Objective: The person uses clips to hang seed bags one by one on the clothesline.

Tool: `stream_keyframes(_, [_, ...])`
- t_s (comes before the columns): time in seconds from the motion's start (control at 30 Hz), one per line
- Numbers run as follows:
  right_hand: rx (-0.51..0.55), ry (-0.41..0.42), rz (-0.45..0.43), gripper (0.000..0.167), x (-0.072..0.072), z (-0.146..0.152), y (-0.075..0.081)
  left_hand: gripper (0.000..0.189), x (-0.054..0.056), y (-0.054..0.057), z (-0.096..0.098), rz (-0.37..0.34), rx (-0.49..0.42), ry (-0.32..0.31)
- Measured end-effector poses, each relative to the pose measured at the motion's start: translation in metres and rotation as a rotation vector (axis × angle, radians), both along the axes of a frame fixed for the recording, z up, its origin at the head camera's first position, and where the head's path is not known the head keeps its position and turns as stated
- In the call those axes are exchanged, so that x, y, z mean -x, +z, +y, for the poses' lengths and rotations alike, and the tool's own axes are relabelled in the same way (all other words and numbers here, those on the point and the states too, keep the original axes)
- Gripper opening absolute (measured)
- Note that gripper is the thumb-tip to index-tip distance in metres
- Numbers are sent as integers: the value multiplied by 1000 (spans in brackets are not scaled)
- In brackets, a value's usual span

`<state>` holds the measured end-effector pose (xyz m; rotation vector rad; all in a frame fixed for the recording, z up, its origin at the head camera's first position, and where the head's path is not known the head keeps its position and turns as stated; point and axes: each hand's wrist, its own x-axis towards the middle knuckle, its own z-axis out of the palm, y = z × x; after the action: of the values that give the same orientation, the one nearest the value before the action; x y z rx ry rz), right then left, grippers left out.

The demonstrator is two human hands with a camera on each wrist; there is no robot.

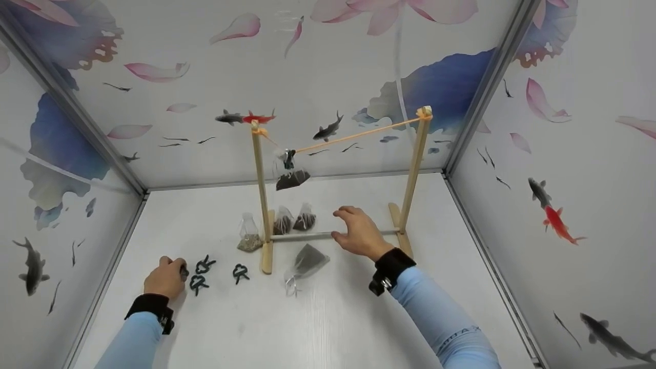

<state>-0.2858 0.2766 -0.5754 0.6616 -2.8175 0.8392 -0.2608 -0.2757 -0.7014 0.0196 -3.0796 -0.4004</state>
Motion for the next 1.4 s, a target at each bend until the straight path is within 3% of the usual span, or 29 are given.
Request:
stream_keyframes(0.17, [-22,18,19,48,-2,-5,-5,29,5,-3,-3,-11,-9,12])
stream_keyframes(0.37, [-32,36,23,46,-3,-8,-9,18,8,13,6,-31,-56,20])
stream_keyframes(0.53, [-25,34,33,46,-3,-10,-9,22,17,22,22,72,-226,30])
stream_keyframes(0.67, [-26,33,27,45,-3,-13,-8,29,23,32,41,175,-353,-5])
stream_keyframes(0.8, [-11,43,37,45,-3,-17,-8,19,29,48,64,250,-396,-51])
stream_keyframes(1.03, [22,64,43,44,-5,-24,-4,7,37,81,107,312,-494,-111])
stream_keyframes(1.23, [83,96,53,41,-5,-36,3,5,41,107,144,311,-671,-205])
stream_keyframes(1.4, [122,158,61,44,-7,-53,11,6,41,121,174,283,-783,-254])
